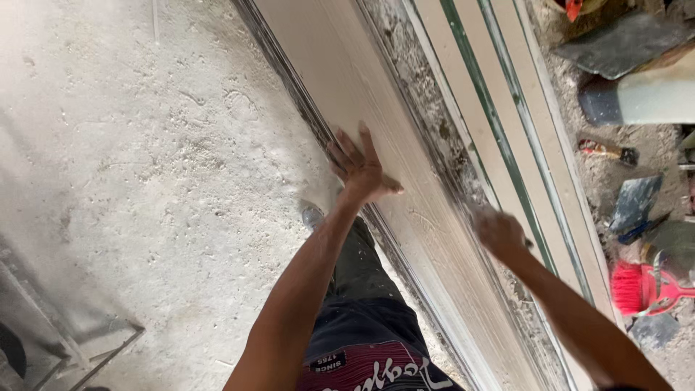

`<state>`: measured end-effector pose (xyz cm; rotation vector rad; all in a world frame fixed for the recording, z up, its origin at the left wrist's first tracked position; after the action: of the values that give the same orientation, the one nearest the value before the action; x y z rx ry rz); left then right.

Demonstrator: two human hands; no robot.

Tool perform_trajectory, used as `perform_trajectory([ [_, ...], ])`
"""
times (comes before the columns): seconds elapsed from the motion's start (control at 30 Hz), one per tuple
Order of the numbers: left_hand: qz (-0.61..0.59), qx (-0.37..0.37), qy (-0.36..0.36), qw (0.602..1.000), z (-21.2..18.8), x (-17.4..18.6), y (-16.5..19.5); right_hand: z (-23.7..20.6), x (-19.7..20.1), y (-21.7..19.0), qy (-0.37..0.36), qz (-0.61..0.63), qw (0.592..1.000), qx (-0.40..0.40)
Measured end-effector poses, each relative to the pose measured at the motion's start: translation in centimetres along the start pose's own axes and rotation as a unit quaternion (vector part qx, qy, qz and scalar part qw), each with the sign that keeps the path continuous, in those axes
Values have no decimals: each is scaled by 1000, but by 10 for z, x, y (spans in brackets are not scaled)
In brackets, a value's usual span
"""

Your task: The person applies filler or putty onto long grooved wood moldings, spreading it by hand and with a small putty knife along the profiles. They press the molding steady with one hand while drawing the blade along the surface, working along the length of the boards on the workbench and on a lower rail.

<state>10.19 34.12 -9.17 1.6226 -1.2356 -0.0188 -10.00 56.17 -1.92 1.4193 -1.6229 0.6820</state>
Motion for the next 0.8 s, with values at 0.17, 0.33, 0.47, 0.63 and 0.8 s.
perform_trajectory([
  [0.17, 26, -7, -5, 1000, 3, 4, 4, 55, 37, -12, 102, -36, 991, 75],
  [0.33, 45, -5, -9, 999, 0, 14, 14, 272, 162, -69, 103, -12, 992, 71],
  [0.47, 87, 7, -23, 996, 8, 27, 15, 397, 249, -112, 97, -132, 984, 69],
  [0.63, 63, 42, -251, 965, 14, 34, 4, 336, 243, -104, 283, -5, 956, 80],
  [0.8, 48, -19, -318, 947, 9, 52, 1, 300, 186, -90, 5, -81, 994, 66],
])
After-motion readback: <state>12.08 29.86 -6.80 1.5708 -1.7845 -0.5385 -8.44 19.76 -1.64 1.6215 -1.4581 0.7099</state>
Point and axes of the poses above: each hand's wrist, its own z-axis towards the middle knuckle, its own x-axis out of the back of the hand, y = z × x, the point moved 6 cm from there along z, towards the middle knuckle, and after that the axes turned 5 degrees about y, right-handed, at the moved point
